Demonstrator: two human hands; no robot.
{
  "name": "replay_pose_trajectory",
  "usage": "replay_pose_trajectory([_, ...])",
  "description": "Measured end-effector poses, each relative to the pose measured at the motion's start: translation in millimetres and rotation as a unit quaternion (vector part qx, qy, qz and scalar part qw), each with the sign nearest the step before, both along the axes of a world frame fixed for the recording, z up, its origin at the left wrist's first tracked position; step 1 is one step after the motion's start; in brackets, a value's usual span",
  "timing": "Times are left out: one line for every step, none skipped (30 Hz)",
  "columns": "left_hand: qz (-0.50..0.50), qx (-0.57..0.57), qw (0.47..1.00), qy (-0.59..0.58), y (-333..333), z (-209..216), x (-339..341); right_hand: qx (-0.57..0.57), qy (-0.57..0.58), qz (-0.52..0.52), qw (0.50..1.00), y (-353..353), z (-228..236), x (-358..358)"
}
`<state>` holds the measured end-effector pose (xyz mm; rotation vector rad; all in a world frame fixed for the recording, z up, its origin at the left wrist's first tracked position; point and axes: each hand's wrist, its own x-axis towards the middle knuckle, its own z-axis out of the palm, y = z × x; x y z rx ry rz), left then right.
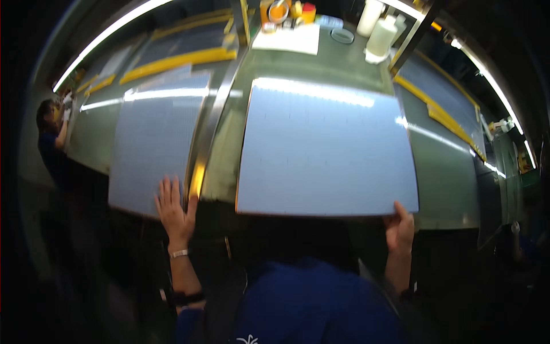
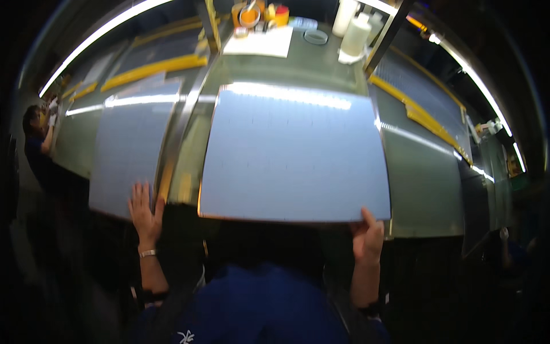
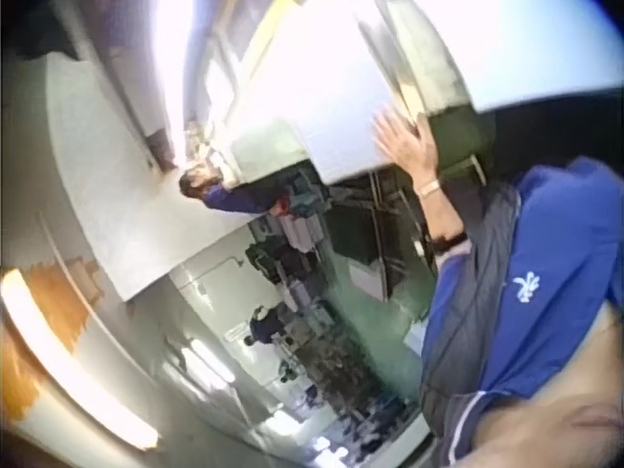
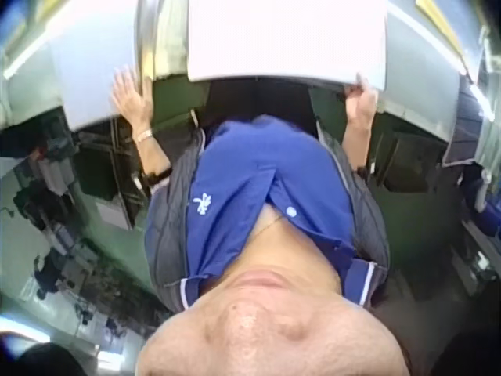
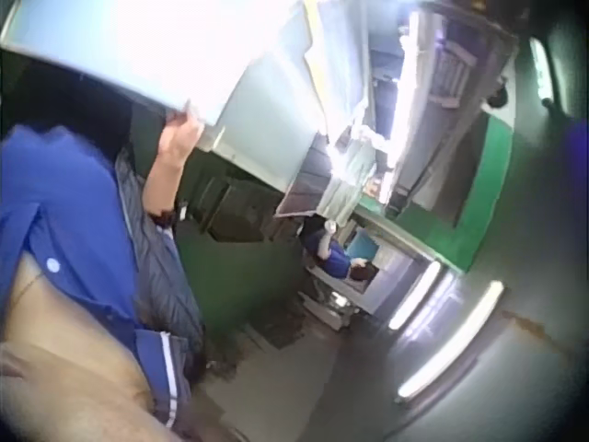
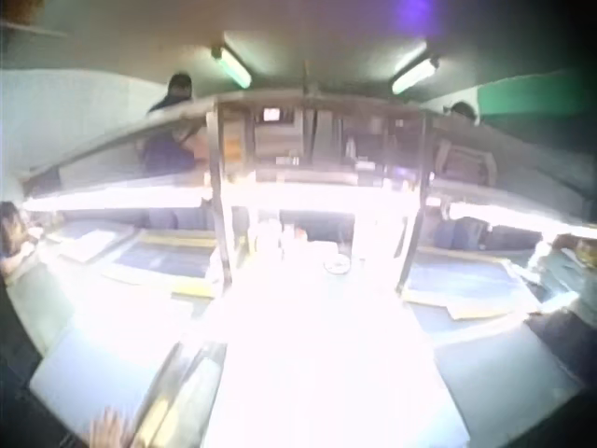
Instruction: Inspecting large technical sheets on a light table and sorting them into vertical racks.
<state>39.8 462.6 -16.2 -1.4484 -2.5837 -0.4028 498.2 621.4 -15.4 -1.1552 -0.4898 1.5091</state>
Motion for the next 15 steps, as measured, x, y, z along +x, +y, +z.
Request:
replay_pose_trajectory([-0.002,-0.009,1.0,-0.009,3.1,1.0,-1.6,-0.005,0.011,0.01,1.0,2.4,-1.1,5.2])
replay_pose_trajectory([-0.008,0.005,1.0,-0.013,11.7,0.6,-1.8,-0.003,0.021,0.007,1.0,6.0,2.1,1.4])
replay_pose_trajectory([-0.015,0.021,1.0,-0.016,15.8,0.4,1.1,0.002,0.032,0.003,0.999,6.5,5.8,-1.9])
replay_pose_trajectory([-0.018,0.018,0.999,-0.019,14.2,-0.4,4.6,-0.001,0.029,0.0,1.0,5.2,3.8,-3.3])
replay_pose_trajectory([-0.036,0.066,0.996,-0.048,17.7,-1.7,9.7,-0.002,0.036,-0.006,0.999,3.6,4.3,-1.4])
replay_pose_trajectory([-0.06,0.116,0.988,-0.084,24.2,-0.7,21.1,0.001,0.037,-0.017,0.999,0.7,8.6,5.4])
replay_pose_trajectory([-0.09,0.143,0.984,-0.064,25.6,9.2,32.4,-0.015,0.046,-0.031,0.998,-0.9,5.4,5.7])
replay_pose_trajectory([-0.126,0.151,0.979,-0.062,26.8,9.6,39.2,0.008,0.033,-0.023,0.999,-3.3,-3.2,14.7])
replay_pose_trajectory([-0.146,0.163,0.972,-0.082,28.8,16.8,49.4,-0.005,0.028,-0.051,0.998,-3.2,-11.7,13.0])
replay_pose_trajectory([-0.147,0.198,0.96,-0.133,27.1,25.4,57.2,0.004,0.025,-0.059,0.998,-0.9,-17.8,5.3])
replay_pose_trajectory([-0.156,0.194,0.961,-0.122,20.3,32.7,64.0,-0.001,0.019,-0.028,0.999,-4.2,-12.2,0.9])
replay_pose_trajectory([-0.18,0.205,0.957,-0.099,13.0,32.3,61.2,-0.002,0.024,-0.012,1.0,-6.7,-5.1,-5.7])
replay_pose_trajectory([-0.207,0.205,0.951,-0.099,11.7,32.5,60.5,-0.003,0.033,0.008,0.999,-7.5,3.1,-7.7])
replay_pose_trajectory([-0.231,0.213,0.945,-0.093,11.5,25.2,56.0,0.006,0.033,-0.01,0.999,-9.1,9.9,-5.6])
replay_pose_trajectory([-0.246,0.215,0.942,-0.08,15.0,23.6,55.9,0.014,0.041,0.004,0.999,-11.4,15.4,-5.7])
